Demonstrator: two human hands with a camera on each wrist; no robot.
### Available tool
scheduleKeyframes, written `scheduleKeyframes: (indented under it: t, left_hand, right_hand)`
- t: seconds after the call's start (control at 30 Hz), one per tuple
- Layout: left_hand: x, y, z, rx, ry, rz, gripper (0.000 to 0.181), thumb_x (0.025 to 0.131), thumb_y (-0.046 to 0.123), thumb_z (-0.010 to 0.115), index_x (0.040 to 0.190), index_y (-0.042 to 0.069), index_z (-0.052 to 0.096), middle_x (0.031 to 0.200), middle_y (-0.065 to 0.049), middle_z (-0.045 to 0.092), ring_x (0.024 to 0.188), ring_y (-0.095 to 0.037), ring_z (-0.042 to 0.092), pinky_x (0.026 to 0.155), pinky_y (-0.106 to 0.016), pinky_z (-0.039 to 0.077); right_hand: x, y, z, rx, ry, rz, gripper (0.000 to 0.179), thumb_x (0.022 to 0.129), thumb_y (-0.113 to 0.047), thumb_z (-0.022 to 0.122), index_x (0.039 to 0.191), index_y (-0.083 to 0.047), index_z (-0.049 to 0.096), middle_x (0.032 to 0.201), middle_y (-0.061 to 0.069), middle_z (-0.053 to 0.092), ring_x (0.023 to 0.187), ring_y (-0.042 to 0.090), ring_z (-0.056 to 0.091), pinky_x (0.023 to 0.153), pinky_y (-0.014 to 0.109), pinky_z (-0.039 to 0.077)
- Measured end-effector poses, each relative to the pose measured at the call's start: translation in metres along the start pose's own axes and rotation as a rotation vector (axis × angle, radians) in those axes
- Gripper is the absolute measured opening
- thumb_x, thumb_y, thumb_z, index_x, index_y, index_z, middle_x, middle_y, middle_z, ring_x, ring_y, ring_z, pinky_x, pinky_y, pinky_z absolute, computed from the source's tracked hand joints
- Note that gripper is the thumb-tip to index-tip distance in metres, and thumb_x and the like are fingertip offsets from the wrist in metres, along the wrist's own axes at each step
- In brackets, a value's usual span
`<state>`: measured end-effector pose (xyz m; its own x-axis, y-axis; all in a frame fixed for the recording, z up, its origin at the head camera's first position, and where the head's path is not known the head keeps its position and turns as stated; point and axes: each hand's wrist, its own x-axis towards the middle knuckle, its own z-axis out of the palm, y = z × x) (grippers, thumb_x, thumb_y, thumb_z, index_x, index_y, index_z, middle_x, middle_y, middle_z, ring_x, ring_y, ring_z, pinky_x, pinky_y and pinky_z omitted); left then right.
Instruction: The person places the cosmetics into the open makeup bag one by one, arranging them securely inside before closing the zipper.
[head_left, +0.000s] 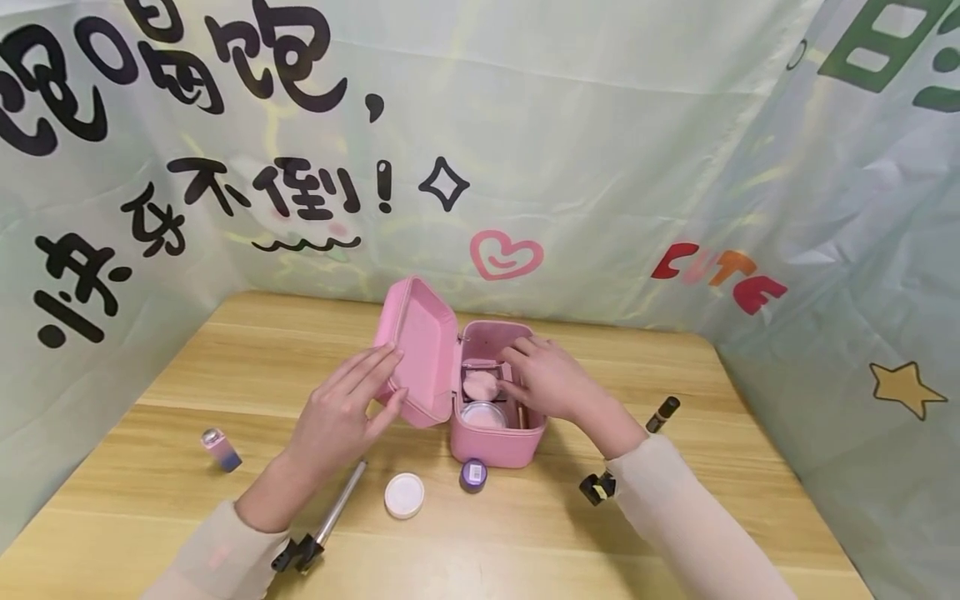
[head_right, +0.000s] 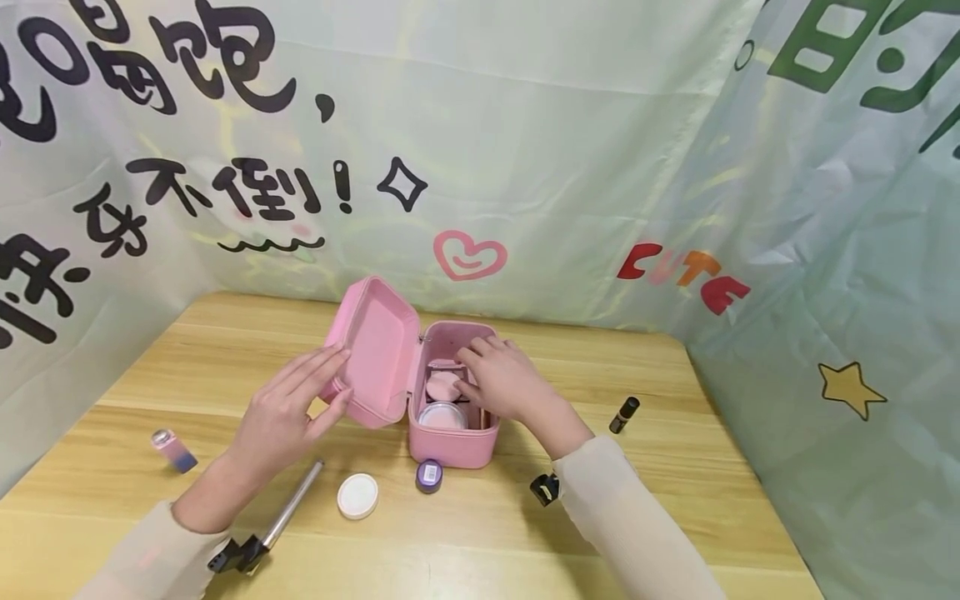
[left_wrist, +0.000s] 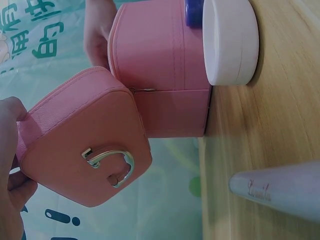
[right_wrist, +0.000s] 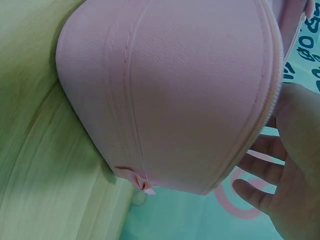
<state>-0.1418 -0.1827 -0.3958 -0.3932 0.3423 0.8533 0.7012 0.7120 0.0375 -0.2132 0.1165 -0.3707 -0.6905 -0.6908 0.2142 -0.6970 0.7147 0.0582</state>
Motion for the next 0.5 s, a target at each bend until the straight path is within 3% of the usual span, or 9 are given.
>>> scheduleKeyframes:
  t: [0.5]
  left_hand:
    - [-0.001, -0.001, 0.000, 0.006, 0.006, -0.001, 0.049, 0.101, 0.038, 0.046, 0.124, -0.002, 0.064, 0.123, -0.017, 0.065, 0.110, -0.035, 0.062, 0.092, -0.046, 0.053]
  right_hand:
    - [-0.031, 0.007, -0.009, -0.004, 0.111, 0.044, 0.044, 0.092, -0.040, 0.066, 0.121, -0.007, 0.064, 0.121, 0.014, 0.061, 0.116, 0.035, 0.054, 0.099, 0.056, 0.044]
